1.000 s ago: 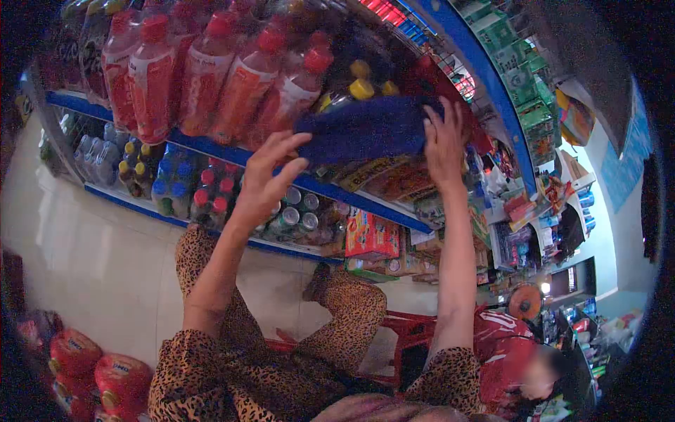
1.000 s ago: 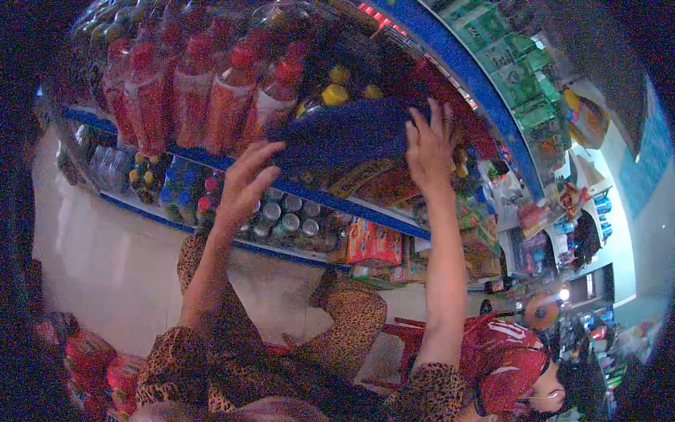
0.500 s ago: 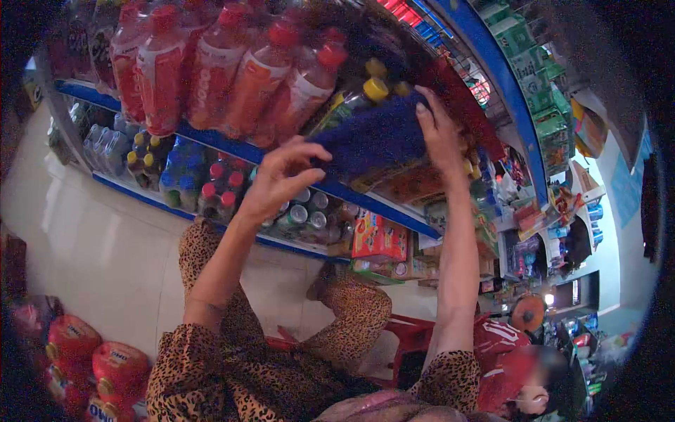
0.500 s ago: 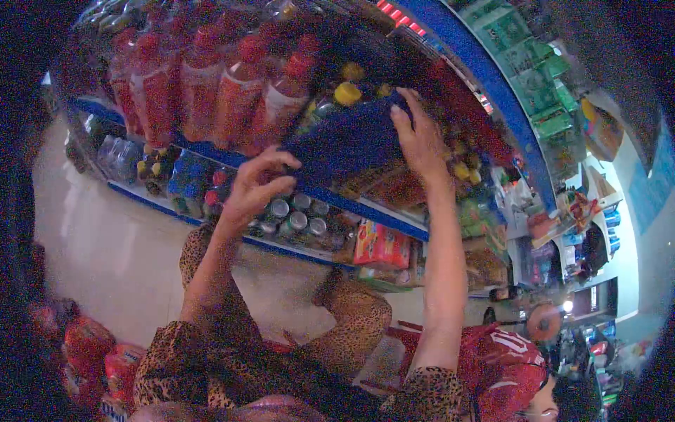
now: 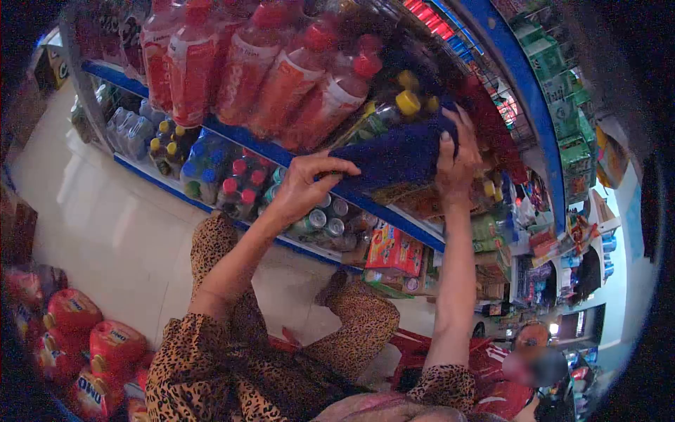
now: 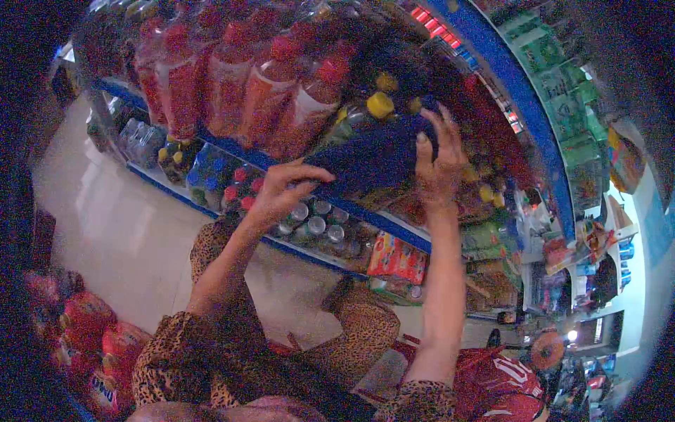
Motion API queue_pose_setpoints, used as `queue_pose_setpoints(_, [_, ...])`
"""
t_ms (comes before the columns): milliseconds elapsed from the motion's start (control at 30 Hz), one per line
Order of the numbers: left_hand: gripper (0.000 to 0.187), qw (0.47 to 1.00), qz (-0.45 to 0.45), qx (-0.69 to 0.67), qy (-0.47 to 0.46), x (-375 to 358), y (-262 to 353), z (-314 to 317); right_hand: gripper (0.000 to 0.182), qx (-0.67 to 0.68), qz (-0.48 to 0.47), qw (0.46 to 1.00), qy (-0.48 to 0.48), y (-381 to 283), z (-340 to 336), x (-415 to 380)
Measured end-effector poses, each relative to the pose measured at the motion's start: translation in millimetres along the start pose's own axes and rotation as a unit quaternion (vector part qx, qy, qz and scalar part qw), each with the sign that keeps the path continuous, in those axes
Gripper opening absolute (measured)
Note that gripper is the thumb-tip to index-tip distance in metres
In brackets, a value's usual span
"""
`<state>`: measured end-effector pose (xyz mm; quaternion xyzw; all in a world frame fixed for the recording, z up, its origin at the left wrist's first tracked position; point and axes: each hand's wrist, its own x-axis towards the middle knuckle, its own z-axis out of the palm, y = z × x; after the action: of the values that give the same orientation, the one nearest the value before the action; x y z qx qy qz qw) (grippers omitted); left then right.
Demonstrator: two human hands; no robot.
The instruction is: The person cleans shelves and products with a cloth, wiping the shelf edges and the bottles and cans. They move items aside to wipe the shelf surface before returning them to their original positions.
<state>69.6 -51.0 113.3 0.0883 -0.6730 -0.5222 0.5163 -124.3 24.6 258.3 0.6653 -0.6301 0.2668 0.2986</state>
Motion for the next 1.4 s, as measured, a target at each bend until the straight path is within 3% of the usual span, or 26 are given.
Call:
queue_pose_setpoints(267, [0.018,0.998,0.017,-0.057,0.003,0,8,-2,0.028,0.035,-0.034,0.998,-0.027,15,-25,-5])
queue_pose_setpoints(367, [0.018,0.999,0.012,-0.042,0.018,1,16,-7,0.028,0.186,-0.004,0.982,-0.037,34,-32,-2])
queue_pose_setpoints(467, [0.019,0.998,0.021,-0.017,0.059,2,26,-13,0.031,0.138,0.141,0.98,-0.037,24,-39,8])
queue_pose_setpoints(567, [0.02,0.996,-0.018,-0.063,0.055,1,36,-21,0.034,0.058,0.118,0.986,-0.104,26,-38,11])
queue_pose_setpoints(667, [0.022,0.992,-0.005,-0.111,0.06,-1,40,-20,0.04,0.023,0.079,0.993,-0.083,36,-37,11])
queue_pose_setpoints(767, [0.023,0.987,-0.061,-0.147,0.032,-1,34,-18,0.044,0.051,0.116,0.983,-0.135,50,-45,14])
queue_pose_setpoints(900, [0.039,0.997,0.012,-0.078,-0.002,4,36,-13,0.045,-0.036,0.118,0.987,-0.102,38,-54,14])
queue_pose_setpoints(933, [0.05,0.996,0.027,-0.071,-0.054,5,33,-14,0.044,-0.053,0.1,0.99,-0.082,40,-55,13])
queue_pose_setpoints(1000, [0.054,0.988,0.005,-0.135,-0.079,3,34,-3,0.042,-0.098,0.057,0.993,-0.039,47,-55,8])
queue_pose_setpoints(1133, [0.063,0.976,-0.014,-0.142,-0.163,-1,32,14,0.039,-0.118,0.076,0.986,-0.087,54,-63,3])
queue_pose_setpoints(1400, [0.065,0.954,-0.021,-0.134,-0.268,-17,29,49,0.033,-0.125,0.102,0.981,-0.109,79,-84,-20])
